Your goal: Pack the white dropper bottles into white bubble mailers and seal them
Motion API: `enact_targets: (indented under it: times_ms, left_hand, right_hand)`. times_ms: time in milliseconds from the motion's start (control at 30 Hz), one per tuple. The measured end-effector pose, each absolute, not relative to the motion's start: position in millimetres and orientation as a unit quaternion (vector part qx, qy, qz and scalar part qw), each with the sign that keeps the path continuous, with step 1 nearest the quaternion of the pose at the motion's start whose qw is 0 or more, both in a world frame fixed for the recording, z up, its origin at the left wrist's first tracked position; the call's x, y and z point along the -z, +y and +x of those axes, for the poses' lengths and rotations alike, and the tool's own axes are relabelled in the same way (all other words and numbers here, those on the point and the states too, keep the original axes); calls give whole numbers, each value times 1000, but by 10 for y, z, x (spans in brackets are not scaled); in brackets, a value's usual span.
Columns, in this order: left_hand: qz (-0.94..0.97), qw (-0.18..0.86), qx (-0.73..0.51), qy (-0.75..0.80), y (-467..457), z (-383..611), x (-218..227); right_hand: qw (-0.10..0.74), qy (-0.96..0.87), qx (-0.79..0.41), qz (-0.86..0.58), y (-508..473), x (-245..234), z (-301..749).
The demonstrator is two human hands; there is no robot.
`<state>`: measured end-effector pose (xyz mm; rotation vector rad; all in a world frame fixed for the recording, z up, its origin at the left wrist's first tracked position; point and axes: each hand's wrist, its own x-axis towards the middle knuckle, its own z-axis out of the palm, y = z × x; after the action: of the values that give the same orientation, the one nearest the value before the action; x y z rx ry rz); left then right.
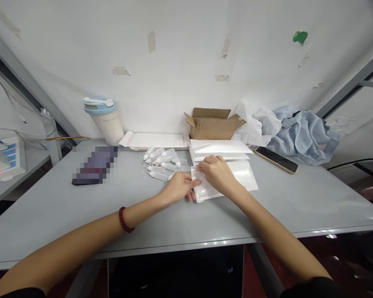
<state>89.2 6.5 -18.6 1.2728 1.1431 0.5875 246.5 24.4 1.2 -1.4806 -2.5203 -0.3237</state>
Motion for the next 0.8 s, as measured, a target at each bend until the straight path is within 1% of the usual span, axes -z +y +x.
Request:
enact_targets:
  times_ms: [133,300,367,533,700,800]
  left_hand:
    - [531,631,-262,502,165,1011,172]
    - [531,621,-252,519,217,1049,151]
    - [532,615,-246,527,207,1057,134]
    - [545,601,-226,540,182,1079,111]
    - [562,588,-231,534,200,1059,159]
    - [587,555,-225,544,181,1000,149]
  right_hand:
    - [97,-840,127,-519,279,-15,2501]
    - [33,-819,89,-567,278,-33,2492]
    - [21,-812,77,-578,285,-34,2491]
    - [12,-813,57,-580,319,-13,2495]
    - [12,-813,51,-580,336,30,2488]
    - [13,-812,51,-582,352,60,2482]
